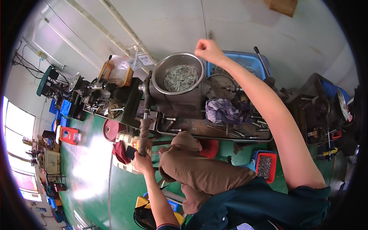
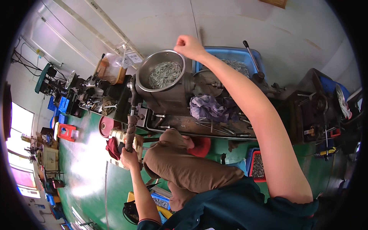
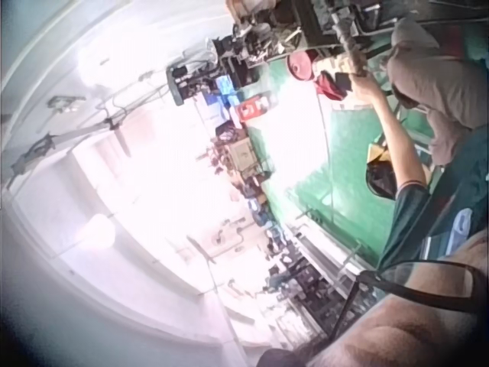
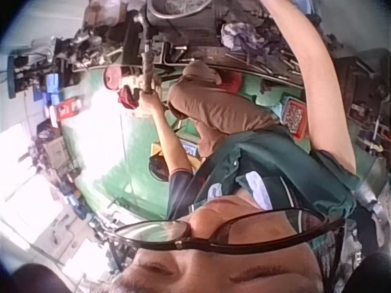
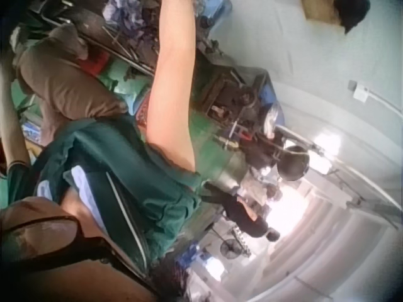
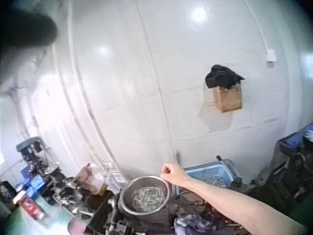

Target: The person operates a small industrial machine to process small metal components.

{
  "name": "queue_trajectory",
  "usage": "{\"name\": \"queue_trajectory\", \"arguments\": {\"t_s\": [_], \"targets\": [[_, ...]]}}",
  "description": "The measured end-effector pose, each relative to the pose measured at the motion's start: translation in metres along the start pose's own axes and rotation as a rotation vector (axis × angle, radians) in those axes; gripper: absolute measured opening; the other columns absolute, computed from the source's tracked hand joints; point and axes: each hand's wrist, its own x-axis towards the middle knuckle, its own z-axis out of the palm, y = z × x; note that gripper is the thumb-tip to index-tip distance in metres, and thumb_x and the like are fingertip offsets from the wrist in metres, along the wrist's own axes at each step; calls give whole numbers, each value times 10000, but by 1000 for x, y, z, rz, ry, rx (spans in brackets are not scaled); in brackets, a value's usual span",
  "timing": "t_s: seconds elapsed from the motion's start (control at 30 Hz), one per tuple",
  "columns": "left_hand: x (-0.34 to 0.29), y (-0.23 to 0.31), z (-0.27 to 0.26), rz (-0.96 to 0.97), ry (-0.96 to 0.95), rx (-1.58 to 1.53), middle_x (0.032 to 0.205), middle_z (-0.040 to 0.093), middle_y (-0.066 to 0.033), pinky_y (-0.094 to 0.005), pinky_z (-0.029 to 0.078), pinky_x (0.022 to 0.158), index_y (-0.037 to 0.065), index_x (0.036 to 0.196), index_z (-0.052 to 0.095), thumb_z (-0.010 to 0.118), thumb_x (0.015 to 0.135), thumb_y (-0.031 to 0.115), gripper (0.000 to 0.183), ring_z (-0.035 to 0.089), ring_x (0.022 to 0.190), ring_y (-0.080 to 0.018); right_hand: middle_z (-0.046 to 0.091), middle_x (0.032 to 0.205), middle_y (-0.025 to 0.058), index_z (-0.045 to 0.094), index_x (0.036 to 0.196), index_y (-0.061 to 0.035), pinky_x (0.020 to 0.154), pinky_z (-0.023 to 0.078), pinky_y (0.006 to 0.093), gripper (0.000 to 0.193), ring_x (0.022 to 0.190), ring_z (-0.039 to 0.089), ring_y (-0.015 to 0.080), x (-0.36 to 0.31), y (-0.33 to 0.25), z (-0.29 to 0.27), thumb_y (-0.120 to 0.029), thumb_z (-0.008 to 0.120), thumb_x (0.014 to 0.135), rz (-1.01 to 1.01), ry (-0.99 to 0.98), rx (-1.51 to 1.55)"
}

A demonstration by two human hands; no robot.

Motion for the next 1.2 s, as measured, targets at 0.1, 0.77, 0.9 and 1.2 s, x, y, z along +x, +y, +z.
{"name": "queue_trajectory", "arguments": {"t_s": [0.1, 0.77, 0.9, 1.2], "targets": [[0, -1, -4, 0, -5, -13, 612, 549, -158, -444, 398, 525, 52, 686, 506, 577, 634, 235, 203, 536, 597, -349, 538, 588, 46, 528, 635, -30, 500, 391, 273, 120, 542, 487, 122, -18, 36, -16, -144, 566, 629, 108, 40, -17], [0, 0, -1, 26, 5, -4, 628, 552, -156, -436, 399, 537, 48, 713, 507, 594, 613, 239, 233, 537, 620, -347, 596, 677, 71, 604, 709, -47, 616, 434, 290, 161, 657, 572, 187, -94, 81, 2, -94, 603, 555, 320, -274, -129], [0, -2, 0, 22, 16, -5, 634, 549, -157, -434, 397, 543, 50, 724, 505, 583, 610, 227, 226, 535, 630, -343, 597, 665, 88, 613, 689, -57, 629, 439, 299, 156, 666, 578, 209, -94, 76, 0, -136, 610, 553, 317, -267, -218], [-1, 0, -1, 32, -4, -10, 633, 551, -163, -442, 402, 540, 45, 709, 504, 586, 605, 239, 234, 538, 622, -349, 586, 637, 96, 601, 658, -37, 616, 435, 299, 159, 634, 570, 220, -98, 65, 1, -153, 584, 550, 305, -279, -320]]}}
